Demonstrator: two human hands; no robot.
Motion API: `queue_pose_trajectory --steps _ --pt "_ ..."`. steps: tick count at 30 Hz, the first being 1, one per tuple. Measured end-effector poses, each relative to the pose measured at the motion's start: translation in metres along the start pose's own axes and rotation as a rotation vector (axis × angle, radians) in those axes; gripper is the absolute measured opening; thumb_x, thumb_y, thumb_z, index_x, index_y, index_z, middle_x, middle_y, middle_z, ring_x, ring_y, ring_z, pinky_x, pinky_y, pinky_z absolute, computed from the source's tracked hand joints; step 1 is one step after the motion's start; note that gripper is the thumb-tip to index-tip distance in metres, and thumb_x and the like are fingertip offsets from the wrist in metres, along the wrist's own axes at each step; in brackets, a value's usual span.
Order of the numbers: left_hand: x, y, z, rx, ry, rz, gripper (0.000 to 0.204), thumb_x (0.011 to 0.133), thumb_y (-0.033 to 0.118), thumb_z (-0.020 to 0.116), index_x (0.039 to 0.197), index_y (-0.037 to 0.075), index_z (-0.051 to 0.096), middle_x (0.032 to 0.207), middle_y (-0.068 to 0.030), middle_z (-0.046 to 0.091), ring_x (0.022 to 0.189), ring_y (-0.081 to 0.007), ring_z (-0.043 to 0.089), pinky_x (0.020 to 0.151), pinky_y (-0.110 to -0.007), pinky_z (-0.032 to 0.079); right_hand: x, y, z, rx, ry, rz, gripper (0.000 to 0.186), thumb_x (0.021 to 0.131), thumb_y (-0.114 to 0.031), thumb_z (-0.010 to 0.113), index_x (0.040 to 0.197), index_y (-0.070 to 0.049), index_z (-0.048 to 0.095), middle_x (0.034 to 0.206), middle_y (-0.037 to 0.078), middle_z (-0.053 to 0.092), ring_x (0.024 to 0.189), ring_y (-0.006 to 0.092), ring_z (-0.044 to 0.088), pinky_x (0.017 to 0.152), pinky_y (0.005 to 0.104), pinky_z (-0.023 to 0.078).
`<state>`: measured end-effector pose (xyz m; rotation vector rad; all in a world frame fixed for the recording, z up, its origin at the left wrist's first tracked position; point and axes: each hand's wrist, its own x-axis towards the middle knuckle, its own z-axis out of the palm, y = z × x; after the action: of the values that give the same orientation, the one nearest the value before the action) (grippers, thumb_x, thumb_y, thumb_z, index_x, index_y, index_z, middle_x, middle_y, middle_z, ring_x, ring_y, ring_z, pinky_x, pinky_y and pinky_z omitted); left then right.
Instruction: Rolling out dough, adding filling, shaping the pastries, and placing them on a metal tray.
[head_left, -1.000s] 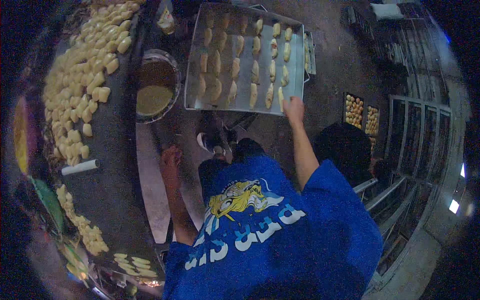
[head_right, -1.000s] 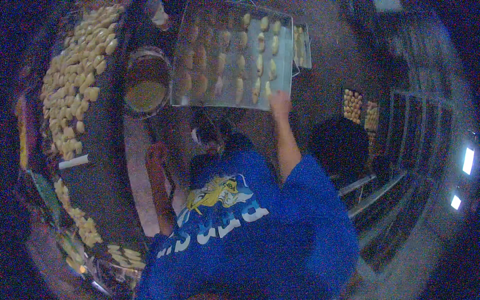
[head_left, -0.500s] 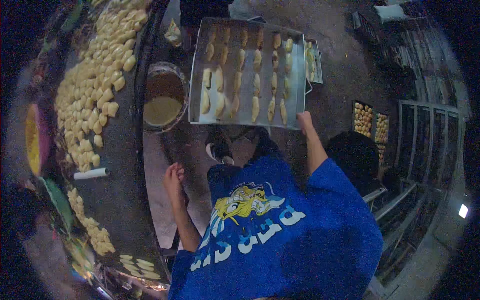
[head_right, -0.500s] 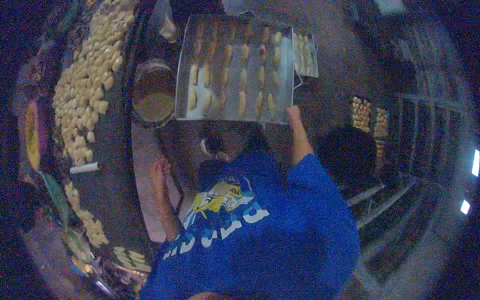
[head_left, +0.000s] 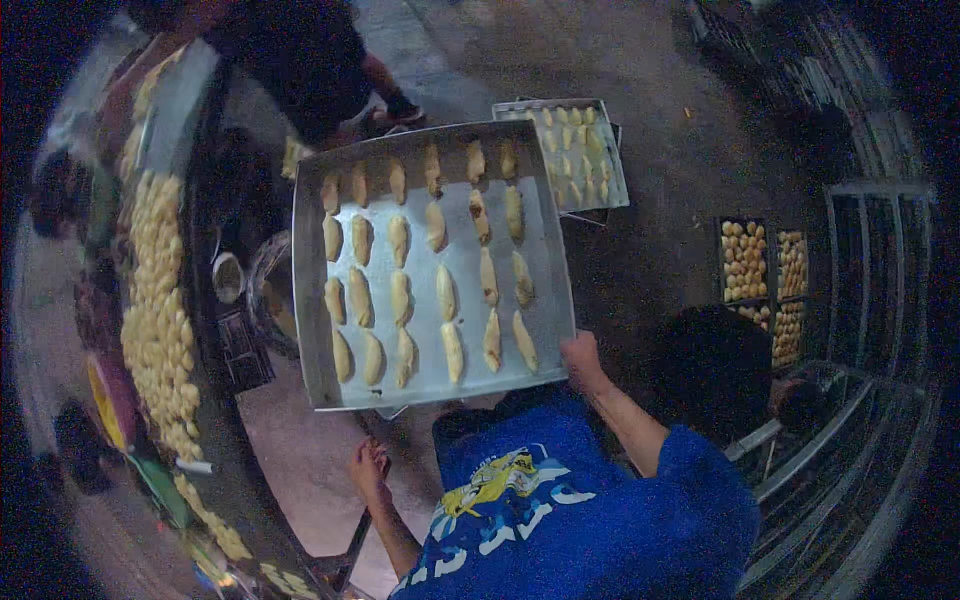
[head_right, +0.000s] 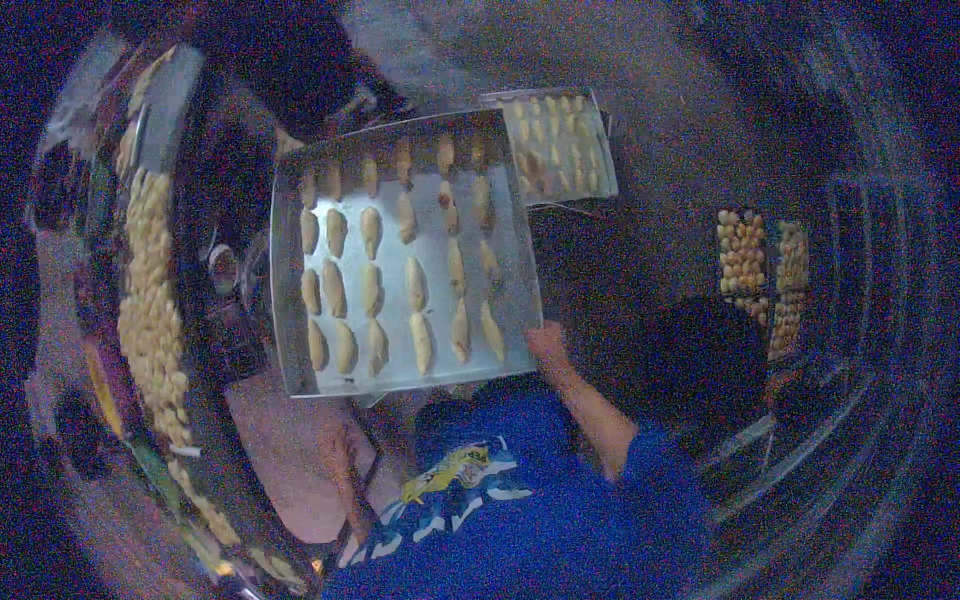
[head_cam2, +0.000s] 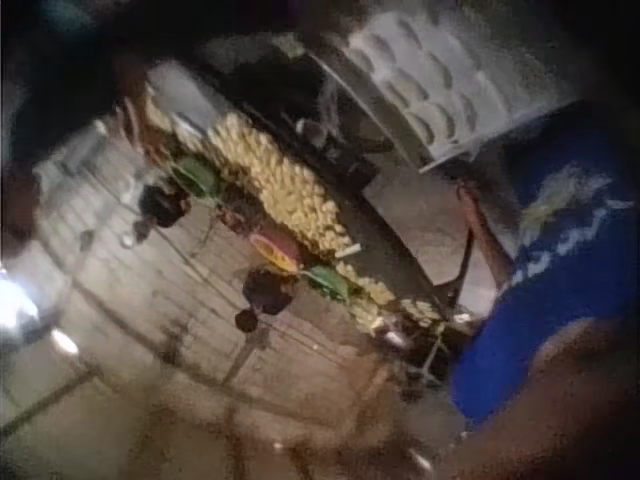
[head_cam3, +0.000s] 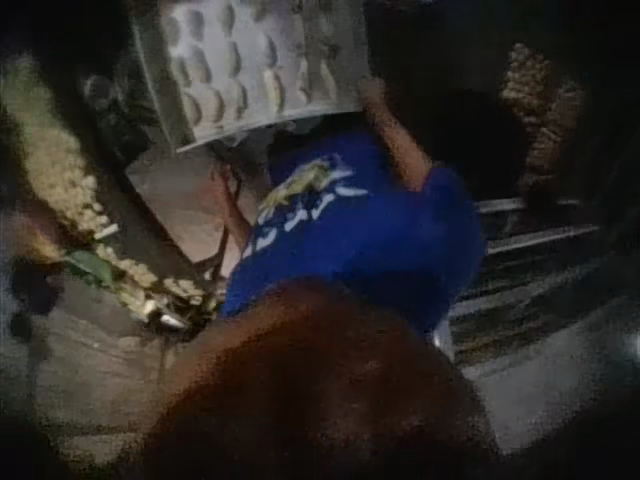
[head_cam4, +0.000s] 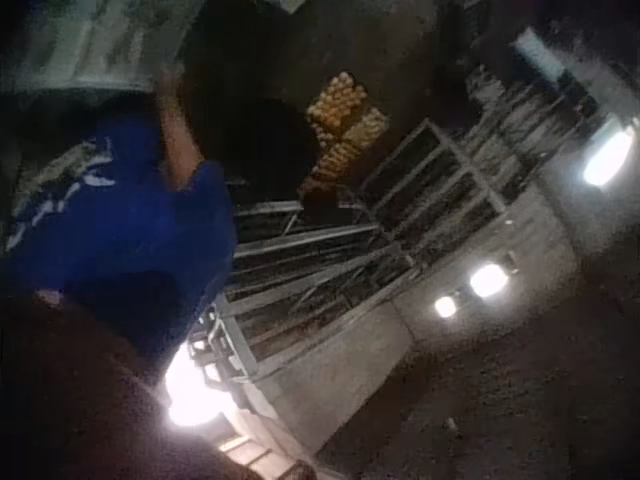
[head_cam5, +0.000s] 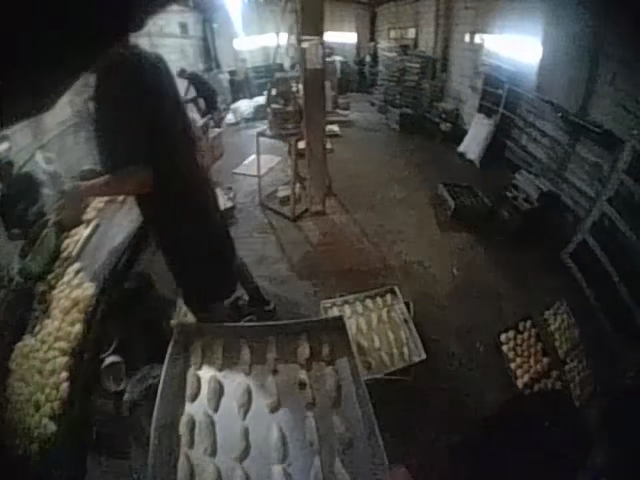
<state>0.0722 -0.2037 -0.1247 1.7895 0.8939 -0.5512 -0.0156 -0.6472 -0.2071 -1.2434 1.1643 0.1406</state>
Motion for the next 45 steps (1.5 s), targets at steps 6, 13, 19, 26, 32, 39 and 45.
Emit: queue_pose_trajectory --steps 6,13,19,26,32,39,45 --pt "0.003 -0.015 0.026 0.302 -0.062 0.116 0.023 0.094 0.014 0.054 0.112 0.001 0.058 0.086 -0.0061 0.063 0.067 -0.0104 0.058 0.055 -0.022 0.047 -0.018 -0.028 -0.052 0.203 0.256 0.068 0.028 0.072 -0.012 0.058 0.093 0.005 0.064 0.074 0.004 0.059 0.064 0.0138 0.055 0.056 0.0315 0.043" --pt "-0.003 -0.104 0.003 0.589 0.046 -0.076 0.019 0.093 0.014 0.052 0.104 0.002 0.061 0.084 -0.0066 0.062 0.076 -0.0157 0.059 0.064 -0.028 0.051 0.063 -0.007 -0.081 0.248 0.628 -0.149 0.017 0.074 -0.009 0.055 0.085 0.003 0.061 0.072 0.004 0.056 0.062 0.016 0.053 0.057 0.0335 0.044" --pt "-0.006 -0.249 -0.074 -0.115 -0.205 -0.456 0.025 0.091 0.021 0.054 0.105 0.001 0.062 0.086 -0.0094 0.064 0.076 -0.0168 0.063 0.065 -0.029 0.052 0.194 -0.015 -0.104 0.387 0.79 -0.085 0.008 0.071 -0.004 0.055 0.073 0.002 0.06 0.064 0.002 0.051 0.058 0.0167 0.049 0.057 0.0354 0.041" --pt "-0.081 -0.249 -0.037 0.359 0.008 -0.342 0.02 0.094 0.017 0.053 0.105 0.003 0.062 0.084 -0.0084 0.066 0.07 -0.0167 0.064 0.06 -0.029 0.053 0.367 0.014 -0.075 0.408 0.95 0.093 0.021 0.07 -0.006 0.055 0.085 0.009 0.06 0.089 0.013 0.059 0.079 0.0277 0.058 0.068 0.0409 0.046" --pt "-0.078 -0.278 -0.062 -0.577 -0.185 -0.779 0.027 0.093 0.017 0.051 0.113 0.001 0.059 0.092 -0.0096 0.066 0.075 -0.0177 0.061 0.065 -0.032 0.053 0.446 0.045 -0.02 0.5 0.876 0.157 0.031 0.072 -0.004 0.052 0.097 0.012 0.061 0.105 0.018 0.061 0.087 0.0291 0.061 0.073 0.0428 0.049" --pt "-0.107 -0.301 -0.047 0.315 -0.057 -0.561 0.026 0.093 0.019 0.051 0.11 0.001 0.06 0.091 -0.0102 0.066 0.076 -0.0192 0.062 0.067 -0.032 0.053 0.502 0.12 0.002 0.272 0.84 0.237 0.036 0.079 -0.01 0.057 0.108 0.012 0.058 0.103 0.018 0.064 0.088 0.0311 0.064 0.074 0.0419 0.05" --pt "-0.11 -0.3 -0.032 0.437 -0.075 -0.512 0.027 0.094 0.021 0.051 0.107 0.001 0.061 0.091 -0.0107 0.067 0.078 -0.0205 0.063 0.068 -0.033 0.053 0.516 0.138 -0.032 0.504 0.555 0.121 0.018 0.083 -0.01 0.061 0.098 0.0 0.063 0.087 0.013 0.064 0.072 0.0243 0.064 0.06 0.0387 0.053"
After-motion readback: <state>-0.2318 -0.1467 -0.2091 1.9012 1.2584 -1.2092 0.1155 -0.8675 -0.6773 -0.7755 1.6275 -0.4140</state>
